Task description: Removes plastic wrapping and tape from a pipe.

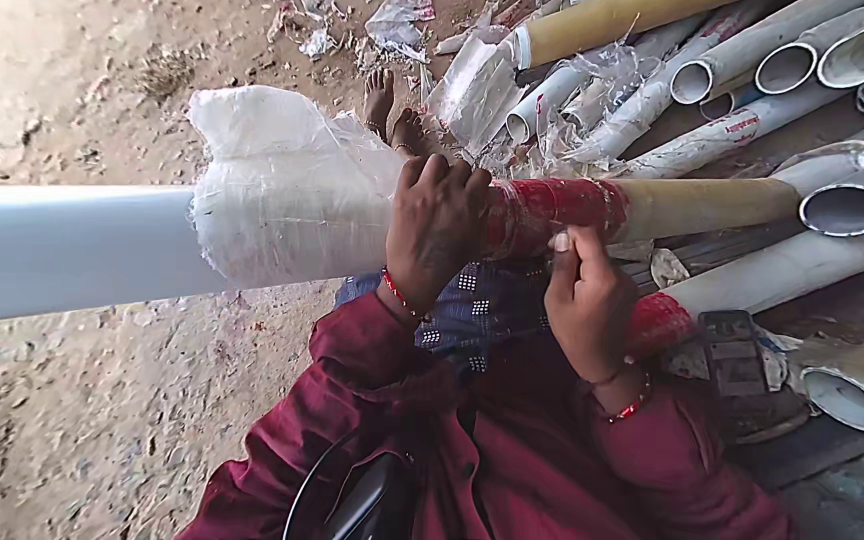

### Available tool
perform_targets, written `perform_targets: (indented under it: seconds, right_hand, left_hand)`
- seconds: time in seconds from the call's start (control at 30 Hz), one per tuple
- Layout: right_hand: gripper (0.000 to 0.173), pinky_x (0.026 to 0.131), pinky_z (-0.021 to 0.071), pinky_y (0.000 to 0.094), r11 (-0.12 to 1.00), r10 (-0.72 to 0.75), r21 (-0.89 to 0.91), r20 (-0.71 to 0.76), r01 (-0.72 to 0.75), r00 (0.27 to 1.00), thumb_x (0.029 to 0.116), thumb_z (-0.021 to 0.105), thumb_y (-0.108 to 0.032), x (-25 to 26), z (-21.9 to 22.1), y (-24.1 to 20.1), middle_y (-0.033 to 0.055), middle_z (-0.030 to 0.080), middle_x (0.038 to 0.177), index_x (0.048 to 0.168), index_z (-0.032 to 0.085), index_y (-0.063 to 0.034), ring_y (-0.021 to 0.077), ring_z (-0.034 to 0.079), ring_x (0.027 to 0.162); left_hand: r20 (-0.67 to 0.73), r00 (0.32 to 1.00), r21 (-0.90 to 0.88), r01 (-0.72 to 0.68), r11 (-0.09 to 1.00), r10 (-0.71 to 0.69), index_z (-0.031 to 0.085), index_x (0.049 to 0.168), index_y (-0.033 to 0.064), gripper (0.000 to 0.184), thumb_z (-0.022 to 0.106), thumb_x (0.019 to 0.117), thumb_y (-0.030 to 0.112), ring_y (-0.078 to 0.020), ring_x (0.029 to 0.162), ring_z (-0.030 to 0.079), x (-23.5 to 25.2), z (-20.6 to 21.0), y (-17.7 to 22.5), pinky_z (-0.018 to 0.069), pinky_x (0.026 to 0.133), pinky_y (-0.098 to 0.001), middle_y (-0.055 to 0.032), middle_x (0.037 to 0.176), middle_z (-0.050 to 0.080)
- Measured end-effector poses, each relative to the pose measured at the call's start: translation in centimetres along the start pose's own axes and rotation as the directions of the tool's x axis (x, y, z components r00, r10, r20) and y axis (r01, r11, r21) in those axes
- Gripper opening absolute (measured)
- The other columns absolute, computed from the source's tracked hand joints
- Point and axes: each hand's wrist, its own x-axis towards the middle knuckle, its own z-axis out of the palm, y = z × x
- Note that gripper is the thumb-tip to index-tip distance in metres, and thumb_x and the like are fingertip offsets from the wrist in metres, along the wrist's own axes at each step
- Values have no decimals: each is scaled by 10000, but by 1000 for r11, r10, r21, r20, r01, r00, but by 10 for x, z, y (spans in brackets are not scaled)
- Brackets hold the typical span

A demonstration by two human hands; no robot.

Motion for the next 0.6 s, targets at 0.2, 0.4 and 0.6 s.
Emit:
perform_targets:
  seconds: [0.2, 0.4, 0.6]
  right_hand:
    - [280, 781, 514, 515, 998, -62, 19, -72, 64, 995, 1012, 477, -112, 71, 62, 13, 178, 742, 974, 1085, 720, 7, 366, 706, 927]
    - [242, 559, 466, 464, 999, 35, 15, -83, -34, 996, 1007, 446, -120, 82, 76, 12, 111, 681, 720, 925, 661, -46, 293, 696, 684]
    - [250, 585, 479, 510, 997, 82, -7, -30, -82, 996, 1007, 448, -111, 92, 77, 6, 141, 715, 770, 994, 682, -24, 339, 717, 725]
  left_hand:
    - [235, 972, 29, -12, 999, 5, 567, 1475, 105, 588, 694, 901, 133, -368, 931, 673, 27, -19, -2, 485, 775, -521, -171, 1607, 420]
    - [261, 963, 100, -102, 990, 73, 744, 1016, -21, 225, 548, 920, -75, -394, 907, 662, 16, -29, 5, 449, 838, -529, -182, 954, 740]
    - [428, 886, 301, 46, 952, -178, 560, 1371, -130, 394, 467, 996, -52, -442, 1215, 638, -13, -52, 66, 472, 1016, -546, -304, 1328, 633]
